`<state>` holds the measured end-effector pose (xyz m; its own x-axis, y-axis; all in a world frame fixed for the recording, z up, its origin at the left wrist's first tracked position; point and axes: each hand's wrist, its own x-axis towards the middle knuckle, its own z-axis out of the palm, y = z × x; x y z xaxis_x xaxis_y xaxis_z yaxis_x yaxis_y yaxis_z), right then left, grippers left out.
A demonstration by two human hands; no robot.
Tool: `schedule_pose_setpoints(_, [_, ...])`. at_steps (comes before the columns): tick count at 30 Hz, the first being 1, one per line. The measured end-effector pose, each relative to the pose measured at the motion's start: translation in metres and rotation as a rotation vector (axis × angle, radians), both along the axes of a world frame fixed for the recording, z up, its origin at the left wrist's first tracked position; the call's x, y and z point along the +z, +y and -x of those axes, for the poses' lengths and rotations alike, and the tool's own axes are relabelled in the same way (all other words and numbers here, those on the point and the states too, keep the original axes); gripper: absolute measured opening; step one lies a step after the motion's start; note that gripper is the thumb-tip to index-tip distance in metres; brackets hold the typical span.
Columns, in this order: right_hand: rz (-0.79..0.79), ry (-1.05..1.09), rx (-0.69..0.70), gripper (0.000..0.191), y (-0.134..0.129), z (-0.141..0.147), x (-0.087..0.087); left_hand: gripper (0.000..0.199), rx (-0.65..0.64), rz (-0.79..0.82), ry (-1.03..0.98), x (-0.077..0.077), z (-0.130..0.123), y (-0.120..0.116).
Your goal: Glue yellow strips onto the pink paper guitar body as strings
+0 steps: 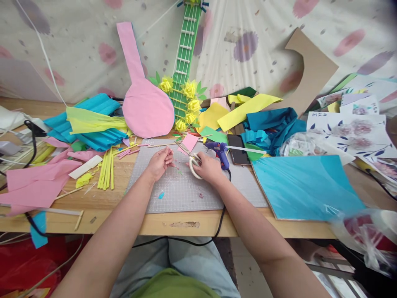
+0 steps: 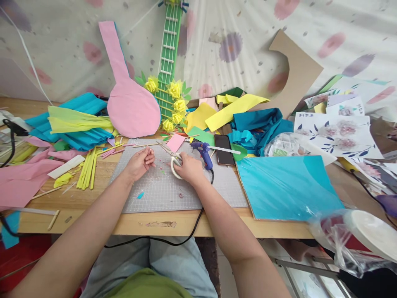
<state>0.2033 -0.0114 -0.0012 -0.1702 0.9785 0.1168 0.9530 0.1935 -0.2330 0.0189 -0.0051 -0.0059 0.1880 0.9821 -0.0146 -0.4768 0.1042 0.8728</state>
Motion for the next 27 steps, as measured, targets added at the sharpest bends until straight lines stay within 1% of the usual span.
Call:
schedule_pose_setpoints(2, [-0.005,-0.035,-0.087,0.040,0.001,-0.001,-0.002,0.031,0.041,0.007,-0.047,0.001,0.002,0.001])
schedule_pose_setpoints(4, [-0.006,-0.056,-0.128,0.042,0.002,-0.001,-0.003,0.030,0.070,0.014,-0.119,0.003,0.006,0.003])
schedule_pose_setpoints(8, [-0.023,-0.080,-0.156,0.043,0.002,0.002,-0.004,0.032,0.106,0.053,-0.258,0.006,0.012,0.007])
schedule_pose_setpoints(15, [-0.075,-0.091,-0.165,0.040,0.009,0.007,-0.007,0.035,0.259,0.107,-0.407,0.006,0.019,0.013])
schedule_pose_setpoints(17, [-0.094,-0.079,-0.161,0.040,0.010,0.007,-0.009,0.034,0.288,0.118,-0.441,0.004,0.020,0.015])
schedule_pose_setpoints(20, [-0.163,-0.055,-0.144,0.039,0.008,0.007,-0.010,0.034,0.307,0.098,-0.468,0.004,0.023,0.015])
schedule_pose_setpoints(22, [-0.223,-0.041,-0.116,0.035,0.006,0.007,-0.010,0.038,0.282,0.068,-0.471,0.007,0.024,0.013])
schedule_pose_setpoints(24, [-0.277,-0.022,-0.062,0.026,0.005,0.006,-0.009,0.041,0.240,0.052,-0.469,0.010,0.026,0.012])
schedule_pose_setpoints(25, [-0.296,-0.010,-0.034,0.023,0.005,0.005,-0.008,0.040,0.224,0.051,-0.465,0.011,0.026,0.012])
schedule_pose_setpoints(27, [-0.307,0.017,0.004,0.027,0.006,0.003,-0.008,0.032,0.220,0.058,-0.447,0.013,0.027,0.011])
